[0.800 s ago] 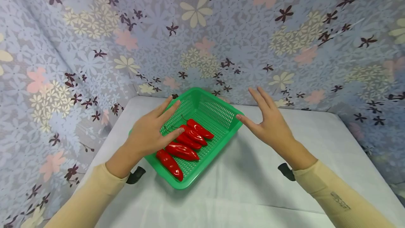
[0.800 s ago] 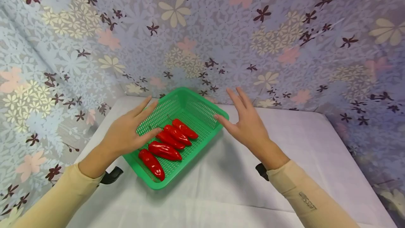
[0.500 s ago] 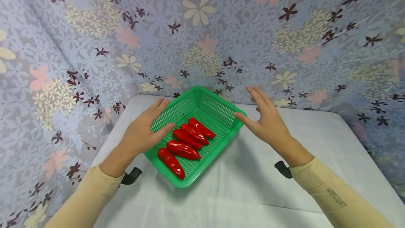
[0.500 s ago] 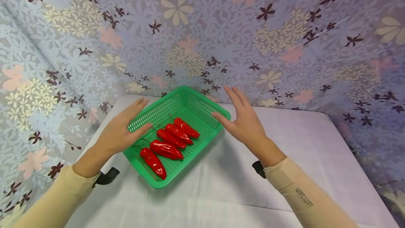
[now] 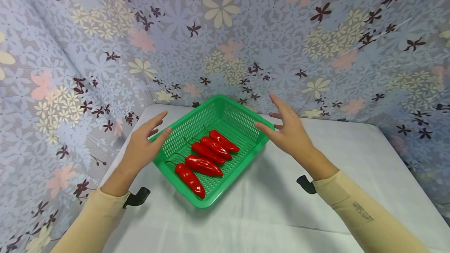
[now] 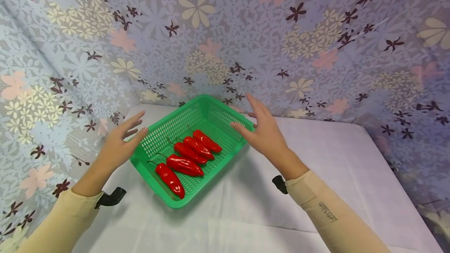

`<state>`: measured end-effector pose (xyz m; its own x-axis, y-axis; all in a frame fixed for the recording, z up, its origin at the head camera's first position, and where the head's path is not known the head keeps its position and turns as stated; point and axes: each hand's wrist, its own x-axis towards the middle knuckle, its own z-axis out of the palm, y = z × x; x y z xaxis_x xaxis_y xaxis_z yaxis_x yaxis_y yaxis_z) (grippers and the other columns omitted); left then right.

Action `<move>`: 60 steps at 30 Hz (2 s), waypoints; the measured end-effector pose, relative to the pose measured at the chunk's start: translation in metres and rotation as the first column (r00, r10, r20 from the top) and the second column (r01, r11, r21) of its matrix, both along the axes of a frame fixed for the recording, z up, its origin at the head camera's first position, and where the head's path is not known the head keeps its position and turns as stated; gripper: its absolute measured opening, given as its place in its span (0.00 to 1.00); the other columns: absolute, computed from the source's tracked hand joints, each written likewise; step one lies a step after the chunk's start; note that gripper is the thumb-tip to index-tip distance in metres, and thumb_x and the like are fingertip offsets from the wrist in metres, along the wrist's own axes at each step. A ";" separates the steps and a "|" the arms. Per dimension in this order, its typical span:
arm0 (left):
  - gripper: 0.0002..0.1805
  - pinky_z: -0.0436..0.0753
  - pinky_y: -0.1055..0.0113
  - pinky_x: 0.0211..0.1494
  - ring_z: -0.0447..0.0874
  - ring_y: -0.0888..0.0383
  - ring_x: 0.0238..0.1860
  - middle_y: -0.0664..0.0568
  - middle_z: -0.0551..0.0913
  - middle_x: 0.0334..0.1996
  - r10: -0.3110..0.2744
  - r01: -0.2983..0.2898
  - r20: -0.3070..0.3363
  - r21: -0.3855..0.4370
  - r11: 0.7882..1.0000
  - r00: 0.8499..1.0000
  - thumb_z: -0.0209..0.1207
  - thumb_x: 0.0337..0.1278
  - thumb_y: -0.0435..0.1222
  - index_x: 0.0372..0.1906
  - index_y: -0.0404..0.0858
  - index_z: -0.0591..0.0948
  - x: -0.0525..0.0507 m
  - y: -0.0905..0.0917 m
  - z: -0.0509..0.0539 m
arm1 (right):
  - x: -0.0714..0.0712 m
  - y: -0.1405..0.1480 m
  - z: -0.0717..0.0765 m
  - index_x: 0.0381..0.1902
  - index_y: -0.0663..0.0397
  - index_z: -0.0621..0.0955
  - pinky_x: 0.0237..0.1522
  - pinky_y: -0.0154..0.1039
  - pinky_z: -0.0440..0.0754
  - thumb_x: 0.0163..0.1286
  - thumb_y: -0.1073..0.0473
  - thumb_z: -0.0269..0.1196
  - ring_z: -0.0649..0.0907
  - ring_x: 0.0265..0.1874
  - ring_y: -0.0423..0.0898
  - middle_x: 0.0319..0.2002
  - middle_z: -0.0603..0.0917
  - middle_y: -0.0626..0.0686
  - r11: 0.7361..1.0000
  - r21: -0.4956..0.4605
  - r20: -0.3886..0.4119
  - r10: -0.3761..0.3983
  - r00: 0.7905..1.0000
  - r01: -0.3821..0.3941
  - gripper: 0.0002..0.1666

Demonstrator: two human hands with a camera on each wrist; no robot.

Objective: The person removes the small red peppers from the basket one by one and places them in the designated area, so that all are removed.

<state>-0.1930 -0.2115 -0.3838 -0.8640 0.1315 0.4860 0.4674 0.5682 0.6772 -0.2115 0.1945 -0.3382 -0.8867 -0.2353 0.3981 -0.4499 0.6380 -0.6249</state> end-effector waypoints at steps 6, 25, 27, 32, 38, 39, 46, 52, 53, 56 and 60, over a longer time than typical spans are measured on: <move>0.26 0.76 0.45 0.62 0.74 0.43 0.66 0.47 0.75 0.68 0.093 -0.094 0.026 0.033 0.995 0.995 0.59 0.73 0.42 0.72 0.42 0.73 -0.003 -0.015 -0.010 | -0.002 -0.004 -0.001 0.80 0.24 0.54 0.49 0.52 0.84 0.65 0.38 0.70 0.80 0.60 0.52 0.76 0.61 0.51 1.000 0.008 0.031 -0.018 0.999 0.018 0.53; 0.31 0.76 0.43 0.62 0.75 0.41 0.64 0.46 0.72 0.70 0.234 -0.254 0.257 0.044 0.966 0.938 0.50 0.76 0.53 0.74 0.41 0.69 -0.002 -0.035 -0.043 | -0.007 -0.014 -0.005 0.79 0.24 0.55 0.43 0.47 0.86 0.65 0.36 0.69 0.81 0.58 0.53 0.77 0.59 0.51 1.000 -0.004 0.066 -0.005 0.998 0.005 0.52; 0.32 0.76 0.43 0.61 0.76 0.41 0.64 0.45 0.73 0.69 0.239 -0.258 0.271 0.036 0.966 0.933 0.50 0.76 0.54 0.74 0.41 0.70 -0.002 -0.035 -0.048 | -0.009 -0.017 -0.004 0.80 0.27 0.56 0.43 0.47 0.86 0.65 0.36 0.69 0.81 0.58 0.52 0.77 0.60 0.52 1.000 -0.001 0.064 -0.003 0.998 0.003 0.52; 0.31 0.76 0.44 0.61 0.76 0.41 0.64 0.44 0.75 0.67 0.250 -0.273 0.309 0.034 0.961 0.918 0.50 0.76 0.53 0.72 0.39 0.72 0.000 -0.035 -0.054 | -0.016 -0.028 -0.001 0.80 0.32 0.58 0.46 0.53 0.85 0.64 0.36 0.70 0.82 0.57 0.52 0.76 0.62 0.50 1.000 0.005 0.060 0.011 0.998 -0.011 0.52; 0.31 0.74 0.44 0.64 0.72 0.40 0.66 0.41 0.76 0.66 0.268 -0.293 0.354 0.020 0.956 0.896 0.49 0.76 0.55 0.70 0.39 0.75 0.002 -0.034 -0.058 | -0.022 -0.041 0.001 0.79 0.30 0.58 0.59 0.60 0.75 0.65 0.36 0.69 0.81 0.58 0.54 0.76 0.62 0.50 0.999 0.007 0.111 0.036 0.993 -0.037 0.51; 0.31 0.74 0.43 0.63 0.73 0.40 0.66 0.41 0.76 0.65 0.271 -0.298 0.361 0.020 0.954 0.892 0.49 0.75 0.56 0.69 0.39 0.76 0.003 -0.033 -0.059 | -0.023 -0.043 0.001 0.79 0.30 0.58 0.60 0.60 0.75 0.65 0.37 0.69 0.81 0.58 0.54 0.76 0.62 0.50 0.999 0.010 0.117 0.038 0.992 -0.040 0.50; 0.31 0.75 0.41 0.60 0.74 0.39 0.65 0.38 0.79 0.62 0.264 -0.303 0.374 0.049 0.952 0.889 0.51 0.74 0.57 0.65 0.39 0.80 0.003 -0.032 -0.058 | -0.031 -0.057 0.002 0.80 0.36 0.58 0.60 0.58 0.76 0.66 0.37 0.69 0.82 0.57 0.55 0.76 0.62 0.51 0.997 0.027 0.130 0.068 0.989 -0.072 0.51; 0.30 0.75 0.41 0.59 0.74 0.40 0.64 0.39 0.80 0.60 0.269 -0.310 0.365 0.056 0.949 0.891 0.52 0.74 0.57 0.64 0.39 0.80 -0.001 -0.032 -0.062 | -0.041 -0.070 0.001 0.80 0.40 0.58 0.59 0.57 0.77 0.65 0.36 0.68 0.82 0.57 0.54 0.75 0.64 0.52 0.996 0.032 0.168 0.073 0.983 -0.080 0.52; 0.30 0.76 0.41 0.59 0.75 0.40 0.64 0.39 0.81 0.60 0.269 -0.310 0.365 0.058 0.949 0.891 0.52 0.73 0.57 0.64 0.40 0.81 -0.001 -0.032 -0.062 | -0.042 -0.073 0.001 0.80 0.40 0.58 0.58 0.57 0.77 0.65 0.36 0.69 0.82 0.57 0.54 0.75 0.64 0.52 0.996 0.028 0.175 0.073 0.982 -0.079 0.52; 0.30 0.74 0.41 0.60 0.74 0.40 0.65 0.40 0.81 0.60 0.269 -0.312 0.367 0.061 0.948 0.890 0.51 0.73 0.58 0.64 0.40 0.81 -0.002 -0.033 -0.063 | -0.047 -0.080 0.003 0.80 0.40 0.59 0.57 0.56 0.78 0.65 0.36 0.69 0.82 0.58 0.55 0.75 0.65 0.53 0.997 -0.001 0.213 0.077 0.974 -0.078 0.52; 0.30 0.72 0.40 0.63 0.72 0.41 0.66 0.40 0.81 0.60 0.259 -0.305 0.371 0.067 0.950 0.892 0.51 0.73 0.58 0.64 0.41 0.81 -0.003 -0.033 -0.062 | -0.054 -0.090 0.006 0.80 0.37 0.58 0.56 0.55 0.79 0.64 0.36 0.69 0.81 0.59 0.55 0.75 0.63 0.53 0.996 -0.056 0.297 0.077 0.952 -0.063 0.53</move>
<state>-0.1955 -0.2441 -0.4453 -0.9732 -0.1834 0.1385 0.0169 0.5439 0.8390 -0.2650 0.1042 -0.3326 -0.9487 -0.2886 0.1293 -0.2806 0.5797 -0.7650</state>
